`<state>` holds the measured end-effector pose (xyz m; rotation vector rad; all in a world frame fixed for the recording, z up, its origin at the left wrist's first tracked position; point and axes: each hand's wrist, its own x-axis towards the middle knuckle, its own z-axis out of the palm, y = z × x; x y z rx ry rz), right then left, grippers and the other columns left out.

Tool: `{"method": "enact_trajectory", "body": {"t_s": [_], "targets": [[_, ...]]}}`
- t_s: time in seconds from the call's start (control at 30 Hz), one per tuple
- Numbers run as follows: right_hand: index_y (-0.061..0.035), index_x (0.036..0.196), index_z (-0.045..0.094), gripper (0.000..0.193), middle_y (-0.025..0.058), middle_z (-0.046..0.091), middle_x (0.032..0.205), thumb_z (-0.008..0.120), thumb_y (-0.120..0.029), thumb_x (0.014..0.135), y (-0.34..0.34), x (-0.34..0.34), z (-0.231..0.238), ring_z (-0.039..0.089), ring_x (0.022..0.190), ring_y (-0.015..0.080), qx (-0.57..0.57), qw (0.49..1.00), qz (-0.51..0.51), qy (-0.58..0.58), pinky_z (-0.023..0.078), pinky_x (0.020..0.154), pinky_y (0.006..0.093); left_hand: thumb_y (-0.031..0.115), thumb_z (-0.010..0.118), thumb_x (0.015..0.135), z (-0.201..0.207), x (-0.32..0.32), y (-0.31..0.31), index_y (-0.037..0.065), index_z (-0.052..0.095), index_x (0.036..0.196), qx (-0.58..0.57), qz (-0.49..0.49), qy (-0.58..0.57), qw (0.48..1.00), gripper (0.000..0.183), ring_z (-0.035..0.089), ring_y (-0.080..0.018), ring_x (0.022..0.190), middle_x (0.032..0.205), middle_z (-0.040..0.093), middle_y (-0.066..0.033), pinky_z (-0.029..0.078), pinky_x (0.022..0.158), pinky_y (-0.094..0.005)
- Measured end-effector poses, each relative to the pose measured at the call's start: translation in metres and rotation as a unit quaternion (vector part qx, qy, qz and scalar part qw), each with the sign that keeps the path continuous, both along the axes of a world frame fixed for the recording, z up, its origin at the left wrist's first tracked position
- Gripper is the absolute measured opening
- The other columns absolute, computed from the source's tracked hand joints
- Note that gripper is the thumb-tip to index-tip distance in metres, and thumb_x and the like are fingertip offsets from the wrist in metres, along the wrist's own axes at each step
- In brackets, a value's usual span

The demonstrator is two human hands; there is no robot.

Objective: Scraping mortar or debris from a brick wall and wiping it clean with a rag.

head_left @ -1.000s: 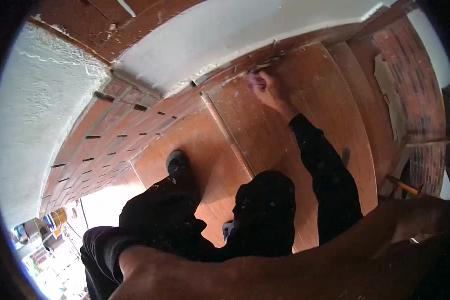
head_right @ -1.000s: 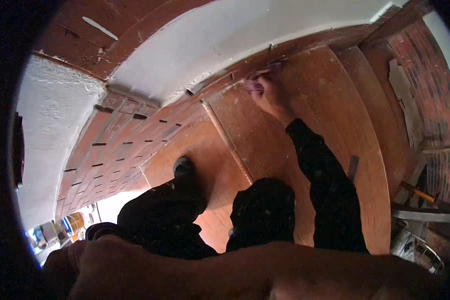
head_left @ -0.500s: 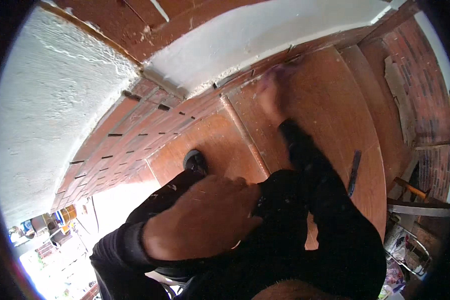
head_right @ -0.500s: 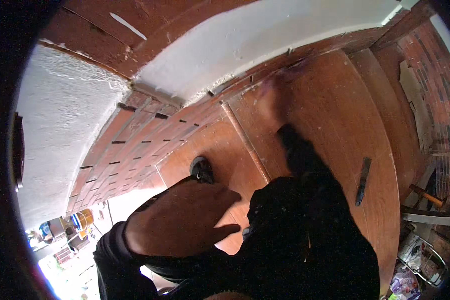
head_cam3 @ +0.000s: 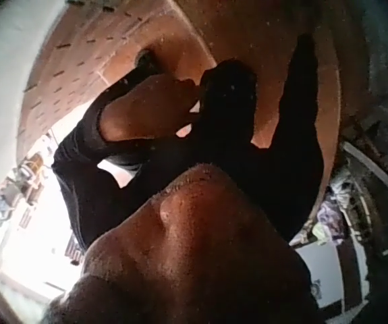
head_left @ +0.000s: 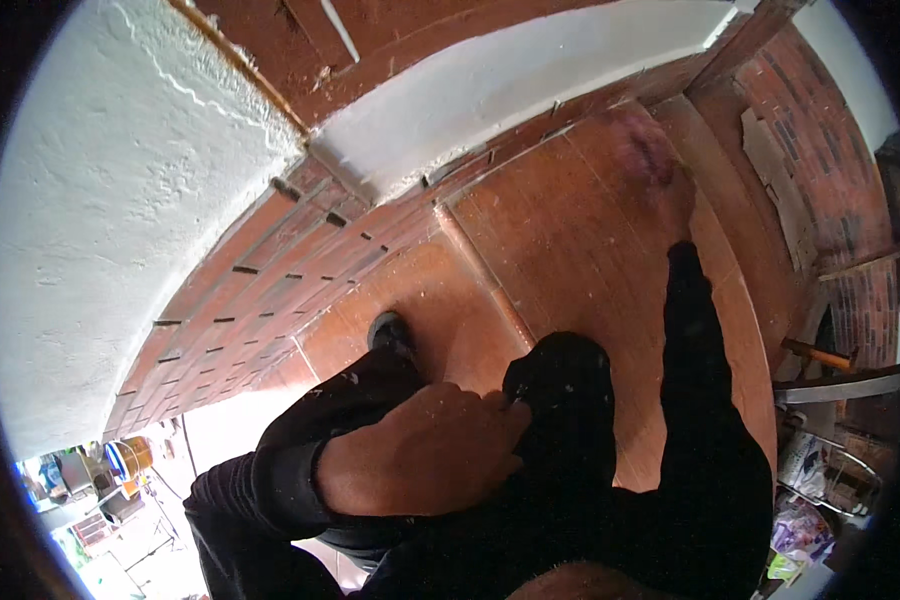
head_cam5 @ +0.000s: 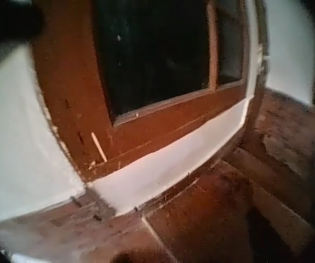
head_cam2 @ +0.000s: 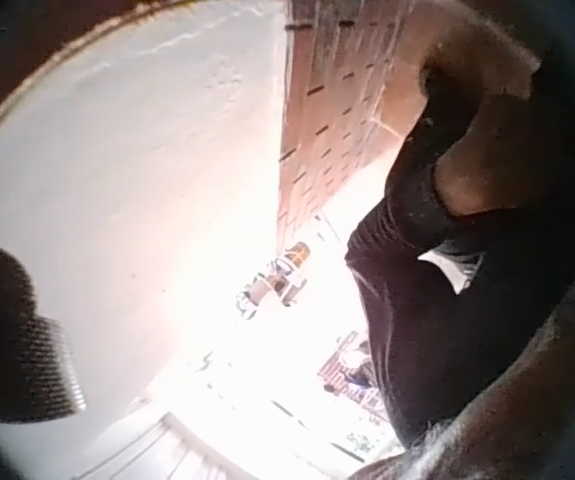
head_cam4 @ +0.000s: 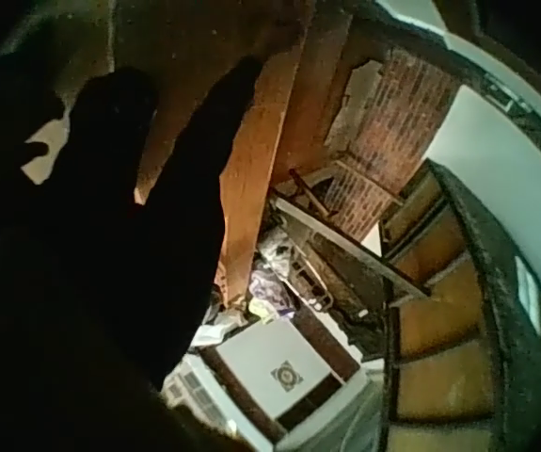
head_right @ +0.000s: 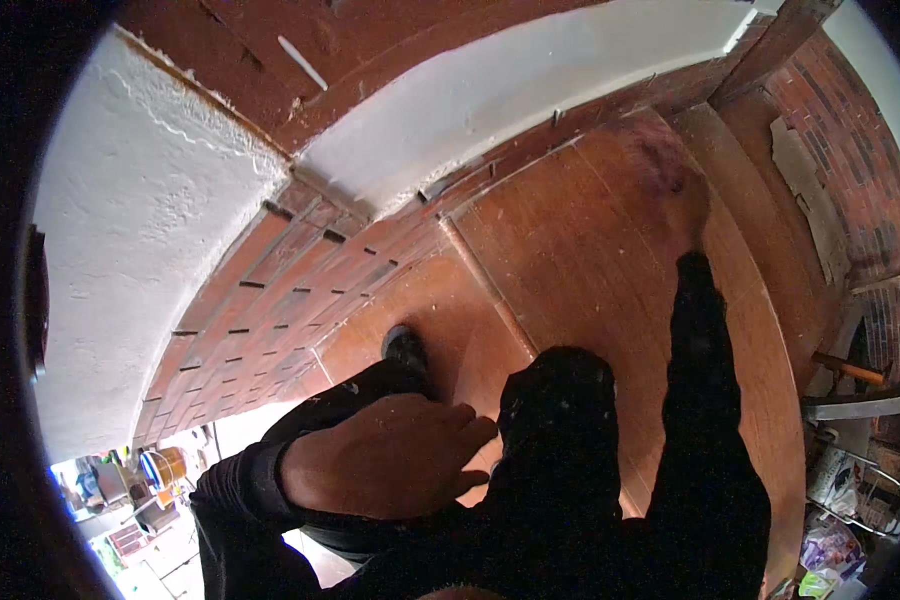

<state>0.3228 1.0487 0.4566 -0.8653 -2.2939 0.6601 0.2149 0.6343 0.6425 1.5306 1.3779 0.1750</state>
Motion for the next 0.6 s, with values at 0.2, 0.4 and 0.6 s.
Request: {"method": "enact_trajectory", "body": {"t_s": [0.2,0.4,0.6], "targets": [[-0.0024,0.105,0.072,0.032,0.0160,0.072,0.099,0.069,-0.032,0.093,-0.166,-0.044,-0.084,0.069,0.090,0.0314,-0.074,0.858,0.439,-0.255,0.055,0.083,0.0426,0.028,0.061,0.103,0.009,0.019,0.002,-0.005,0.057,0.118,0.052,-0.043,0.013,0.998,0.037,0.072,-0.0431,0.091,0.102,0.070,-0.0248,0.058,0.072,-0.0467],[-0.0080,0.103,0.073,0.024,0.0098,0.069,0.077,0.072,-0.027,0.087,-0.248,-0.083,-0.090,0.066,0.073,0.0216,-0.235,0.879,0.413,-0.041,0.054,0.070,0.0416,0.027,0.062,0.103,0.014,0.018,0.023,-0.006,0.057,0.122,0.022,-0.034,0.006,0.999,0.038,0.073,-0.0420,0.093,0.104,0.071,-0.0244,0.059,0.076,-0.0460],[-0.0003,0.123,0.068,0.035,0.0095,0.073,0.109,0.071,-0.019,0.094,-0.084,0.043,-0.022,0.069,0.100,0.0169,-0.229,0.958,0.089,0.144,0.057,0.081,0.0346,0.027,0.063,0.103,0.015,-0.007,-0.011,-0.006,0.056,0.130,-0.016,-0.008,0.037,0.999,0.044,0.072,-0.0422,0.098,0.111,0.070,-0.0269,0.058,0.085,-0.0474]]}}
